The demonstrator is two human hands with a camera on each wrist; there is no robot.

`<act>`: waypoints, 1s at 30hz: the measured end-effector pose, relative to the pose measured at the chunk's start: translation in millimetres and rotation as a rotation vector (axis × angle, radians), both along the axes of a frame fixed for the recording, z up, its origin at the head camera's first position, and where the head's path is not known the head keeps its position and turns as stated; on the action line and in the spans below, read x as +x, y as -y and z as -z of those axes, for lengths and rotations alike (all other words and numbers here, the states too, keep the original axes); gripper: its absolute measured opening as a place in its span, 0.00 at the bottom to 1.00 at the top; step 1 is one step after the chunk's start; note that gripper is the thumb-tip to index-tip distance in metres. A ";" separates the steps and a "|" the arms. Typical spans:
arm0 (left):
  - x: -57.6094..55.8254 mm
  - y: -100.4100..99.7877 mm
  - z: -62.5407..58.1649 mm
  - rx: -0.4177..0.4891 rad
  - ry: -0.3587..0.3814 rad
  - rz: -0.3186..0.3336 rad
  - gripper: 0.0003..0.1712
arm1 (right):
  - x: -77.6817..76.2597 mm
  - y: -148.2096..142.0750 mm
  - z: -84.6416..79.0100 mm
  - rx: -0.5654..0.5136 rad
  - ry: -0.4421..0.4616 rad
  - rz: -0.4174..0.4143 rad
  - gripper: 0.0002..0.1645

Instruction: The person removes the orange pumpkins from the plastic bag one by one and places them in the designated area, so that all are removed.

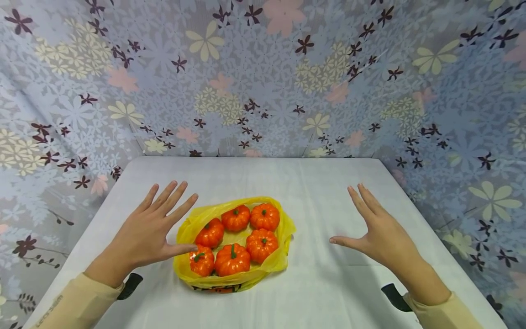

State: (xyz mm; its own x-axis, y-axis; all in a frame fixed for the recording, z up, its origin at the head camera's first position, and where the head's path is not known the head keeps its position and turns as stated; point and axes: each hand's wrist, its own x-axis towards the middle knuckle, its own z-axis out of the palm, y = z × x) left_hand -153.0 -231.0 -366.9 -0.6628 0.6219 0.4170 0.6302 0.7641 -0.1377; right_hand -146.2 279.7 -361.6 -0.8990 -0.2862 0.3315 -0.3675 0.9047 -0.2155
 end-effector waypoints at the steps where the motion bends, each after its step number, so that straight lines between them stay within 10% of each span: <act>1: 0.0 0.0 0.5 0.001 0.001 0.001 0.61 | 0.0 0.4 0.3 -0.005 0.009 0.006 0.76; 18: 1.3 4.7 13.9 0.071 0.091 -0.022 0.59 | -0.7 6.8 2.9 -0.082 0.141 0.028 0.75; 30: 2.2 2.4 19.5 0.257 0.354 -0.051 0.56 | -4.6 15.0 19.7 -0.186 0.160 -0.001 0.76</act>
State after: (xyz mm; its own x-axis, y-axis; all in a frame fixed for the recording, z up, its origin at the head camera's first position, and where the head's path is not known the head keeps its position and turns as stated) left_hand -150.8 -233.4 -386.4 -0.8197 0.4907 0.2956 0.5653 0.7764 0.2786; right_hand -150.8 264.7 -381.2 -0.9438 -0.2349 0.2324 -0.3167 0.8436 -0.4335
